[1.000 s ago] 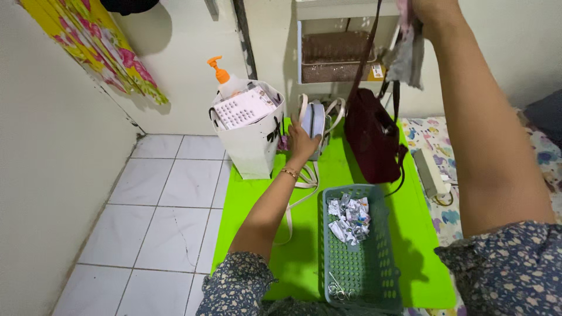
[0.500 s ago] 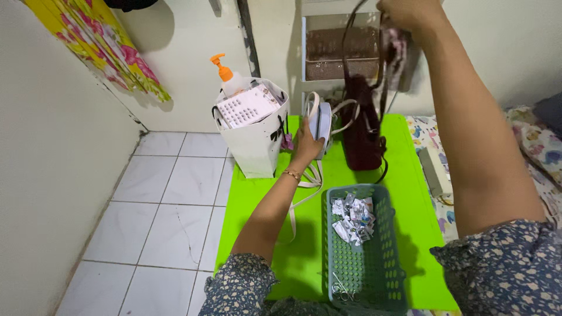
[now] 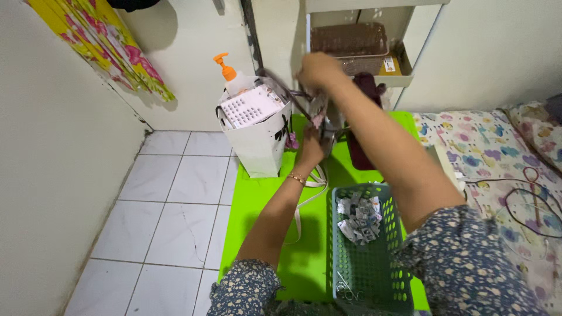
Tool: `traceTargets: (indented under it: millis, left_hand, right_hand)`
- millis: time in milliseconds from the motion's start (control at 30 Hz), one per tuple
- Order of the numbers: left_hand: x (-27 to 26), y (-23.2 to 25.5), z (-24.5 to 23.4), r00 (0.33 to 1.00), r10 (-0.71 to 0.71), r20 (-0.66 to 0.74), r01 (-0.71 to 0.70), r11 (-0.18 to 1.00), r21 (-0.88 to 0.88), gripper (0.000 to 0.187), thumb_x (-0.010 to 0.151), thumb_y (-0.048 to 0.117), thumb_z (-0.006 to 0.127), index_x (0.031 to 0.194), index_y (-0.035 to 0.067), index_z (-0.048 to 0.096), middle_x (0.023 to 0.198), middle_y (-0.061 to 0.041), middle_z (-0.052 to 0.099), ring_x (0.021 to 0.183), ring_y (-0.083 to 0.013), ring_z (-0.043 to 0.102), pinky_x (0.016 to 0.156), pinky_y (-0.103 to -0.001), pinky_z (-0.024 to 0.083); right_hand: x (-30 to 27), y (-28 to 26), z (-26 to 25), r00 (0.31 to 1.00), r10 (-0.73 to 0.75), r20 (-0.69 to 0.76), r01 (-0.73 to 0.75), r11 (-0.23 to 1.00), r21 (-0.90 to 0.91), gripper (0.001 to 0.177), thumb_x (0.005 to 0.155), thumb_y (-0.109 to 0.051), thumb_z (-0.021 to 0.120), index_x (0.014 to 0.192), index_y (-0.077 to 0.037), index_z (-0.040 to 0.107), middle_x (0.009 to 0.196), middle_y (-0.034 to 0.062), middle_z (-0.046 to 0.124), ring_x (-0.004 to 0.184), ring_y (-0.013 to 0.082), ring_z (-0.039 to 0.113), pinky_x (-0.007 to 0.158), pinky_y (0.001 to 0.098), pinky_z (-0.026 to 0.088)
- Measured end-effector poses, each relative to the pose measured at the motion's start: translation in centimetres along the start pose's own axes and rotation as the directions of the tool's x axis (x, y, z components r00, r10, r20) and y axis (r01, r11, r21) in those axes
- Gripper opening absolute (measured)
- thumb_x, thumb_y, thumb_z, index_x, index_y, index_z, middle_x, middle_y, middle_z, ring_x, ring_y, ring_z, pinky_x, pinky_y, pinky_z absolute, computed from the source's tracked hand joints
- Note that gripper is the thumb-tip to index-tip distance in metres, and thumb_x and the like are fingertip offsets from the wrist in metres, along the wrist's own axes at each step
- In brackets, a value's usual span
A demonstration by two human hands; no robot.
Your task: The person sits on the floor and wipes small items with a cloth, then places them into a light blue cosmetic bag. They attach a strap to the bag and place it into a larger maroon handbag. The person also wipes the maroon bag and a green basket before setting them aside.
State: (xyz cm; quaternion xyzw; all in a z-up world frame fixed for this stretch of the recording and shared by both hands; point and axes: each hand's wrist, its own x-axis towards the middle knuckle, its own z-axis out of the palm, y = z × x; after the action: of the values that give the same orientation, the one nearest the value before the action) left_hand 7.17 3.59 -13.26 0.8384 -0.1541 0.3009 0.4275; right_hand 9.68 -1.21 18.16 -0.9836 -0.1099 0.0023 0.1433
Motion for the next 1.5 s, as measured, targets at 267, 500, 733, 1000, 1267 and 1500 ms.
traceTargets:
  millis: [267, 500, 733, 1000, 1267, 1500]
  left_hand:
    - [1.2, 4.5, -6.7, 0.909, -0.243, 0.338, 0.201, 0.967, 0.155, 0.038, 0.081, 0.015, 0.066, 0.116, 0.0, 0.07, 0.115, -0.033, 0.063, 0.104, -0.0486, 0.065, 0.091, -0.052, 0.052]
    - [-1.7, 11.2, -18.9, 0.967, -0.204, -0.151, 0.21, 0.978, 0.023, 0.036, 0.094, 0.019, 0.06, 0.128, 0.006, 0.068, 0.126, -0.022, 0.068, 0.119, -0.0394, 0.063, 0.105, -0.046, 0.047]
    - [-5.0, 2.2, -24.5, 0.815, -0.531, -0.232, 0.445, 0.83, -0.337, 0.123, 0.066, 0.003, 0.088, 0.157, 0.002, 0.005, 0.157, -0.027, 0.01, 0.147, -0.0377, 0.012, 0.118, -0.041, 0.018]
    - [-6.4, -4.1, -19.5, 0.868, -0.492, 0.064, 0.455, 0.737, -0.5, 0.082, 0.074, 0.007, 0.089, 0.142, 0.001, 0.044, 0.133, -0.013, 0.064, 0.118, -0.0232, 0.063, 0.102, -0.034, 0.051]
    - [-4.4, -5.6, -15.9, 0.889, -0.427, 0.166, 0.443, 0.707, -0.551, 0.079, 0.077, 0.013, 0.087, 0.143, 0.002, 0.045, 0.131, -0.013, 0.066, 0.115, -0.0227, 0.064, 0.101, -0.034, 0.052]
    - [-6.2, -7.5, -11.7, 0.791, -0.599, -0.125, 0.565, 0.793, -0.226, 0.125, 0.076, 0.032, 0.094, 0.151, -0.016, 0.005, 0.159, -0.034, 0.017, 0.148, -0.0392, 0.022, 0.122, -0.042, 0.02]
  right_hand:
    - [1.8, 4.8, 12.1, 0.986, -0.163, 0.022, 0.165, 0.982, -0.094, 0.034, 0.097, -0.034, 0.056, 0.113, -0.009, 0.073, 0.118, 0.0218, 0.07, 0.108, 0.0432, 0.067, 0.089, 0.0545, 0.054]
    - [-0.5, 8.7, 20.5, 0.923, -0.368, -0.113, 0.319, 0.896, -0.309, 0.029, 0.091, -0.033, 0.063, 0.106, -0.01, 0.072, 0.103, 0.02, 0.072, 0.086, 0.0373, 0.073, 0.067, 0.0513, 0.058]
    - [-1.1, 7.3, 25.7, 0.904, -0.427, 0.028, 0.398, 0.816, -0.418, 0.02, 0.089, -0.018, 0.068, 0.104, -0.007, 0.074, 0.098, 0.0156, 0.075, 0.085, 0.0341, 0.075, 0.065, 0.0473, 0.06]
    - [-4.9, 6.6, 20.8, 0.883, -0.457, 0.102, 0.469, 0.866, -0.173, 0.025, 0.082, -0.036, 0.071, 0.095, -0.016, 0.076, 0.092, 0.017, 0.074, 0.084, 0.0385, 0.072, 0.073, 0.0524, 0.057]
    - [-6.0, 5.9, 21.5, 0.861, -0.5, 0.088, 0.505, 0.825, -0.255, 0.023, 0.081, -0.032, 0.067, 0.091, -0.013, 0.077, 0.091, 0.0169, 0.075, 0.084, 0.0384, 0.073, 0.074, 0.0521, 0.058]
    - [-9.5, 5.8, 13.8, 0.932, -0.362, 0.01, 0.353, 0.902, -0.249, 0.035, 0.092, -0.043, 0.064, 0.109, -0.014, 0.073, 0.094, 0.0185, 0.075, 0.087, 0.04, 0.073, 0.073, 0.0542, 0.058]
